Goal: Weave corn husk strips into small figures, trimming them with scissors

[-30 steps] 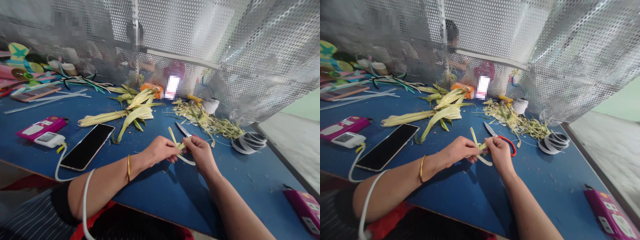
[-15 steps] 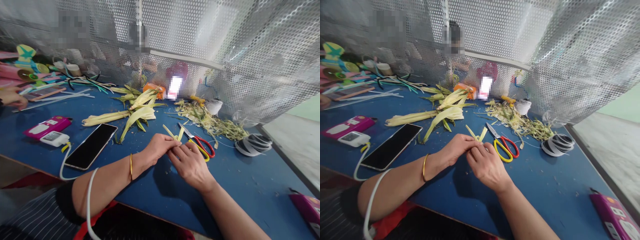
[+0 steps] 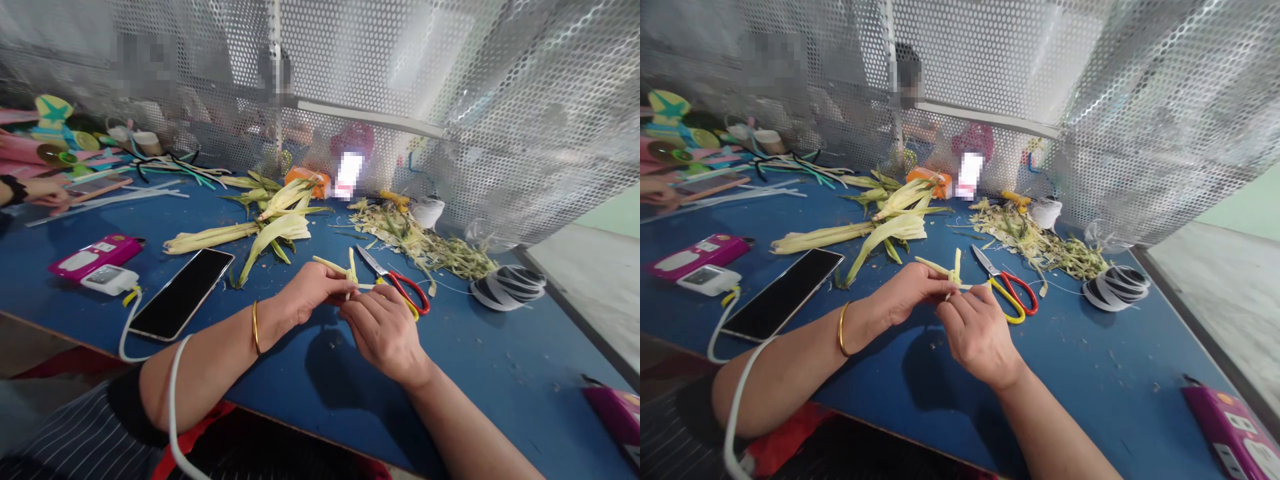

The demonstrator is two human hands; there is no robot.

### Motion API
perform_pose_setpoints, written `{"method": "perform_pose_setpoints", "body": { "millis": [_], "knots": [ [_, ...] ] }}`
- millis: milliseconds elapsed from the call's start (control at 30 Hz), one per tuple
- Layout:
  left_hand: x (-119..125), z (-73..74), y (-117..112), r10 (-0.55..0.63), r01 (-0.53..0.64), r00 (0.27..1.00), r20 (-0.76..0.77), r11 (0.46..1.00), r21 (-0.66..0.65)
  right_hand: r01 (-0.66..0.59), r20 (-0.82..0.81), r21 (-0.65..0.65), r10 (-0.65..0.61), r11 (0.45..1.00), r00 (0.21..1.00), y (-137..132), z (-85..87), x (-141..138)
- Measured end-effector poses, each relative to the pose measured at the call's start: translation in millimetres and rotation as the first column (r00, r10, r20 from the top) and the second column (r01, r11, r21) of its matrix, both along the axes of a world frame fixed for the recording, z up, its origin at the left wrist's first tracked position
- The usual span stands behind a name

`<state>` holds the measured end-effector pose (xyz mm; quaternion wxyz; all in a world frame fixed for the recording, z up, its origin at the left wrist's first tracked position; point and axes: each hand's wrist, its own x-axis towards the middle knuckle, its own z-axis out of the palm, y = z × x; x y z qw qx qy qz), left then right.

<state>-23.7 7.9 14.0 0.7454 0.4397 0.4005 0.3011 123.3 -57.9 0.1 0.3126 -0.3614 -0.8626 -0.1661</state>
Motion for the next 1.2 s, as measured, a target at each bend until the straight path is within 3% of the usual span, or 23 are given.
{"method": "perform_pose_setpoints", "body": {
  "millis": [367,733,1033,1200],
  "knots": [
    [-0.6,-2.5,-3.3,0.035,-0.041,0.997,0.063,0.995,0.093,-0.163,0.002,-0.070,0.163,0.984,0.987,-4.2,0.6,-3.7],
    [3.0,-5.1,-5.1,0.130,-0.131,0.988,0.083,0.991,0.004,-0.197,-0.028,-0.057,0.196,0.979,0.980,-5.7,-1.6,-9.0],
    [5.3,-3.7,-5.7,0.136,-0.134,0.990,0.043,0.990,-0.040,-0.183,0.004,-0.086,0.185,0.979,0.983,-6.8,-1.1,-11.1],
    [7.1,-6.7,-6.6,0.158,-0.155,0.986,0.053,0.986,-0.064,-0.155,-0.079,-0.029,0.153,0.987,0.985,-13.0,3.2,-12.0]
  ]
}}
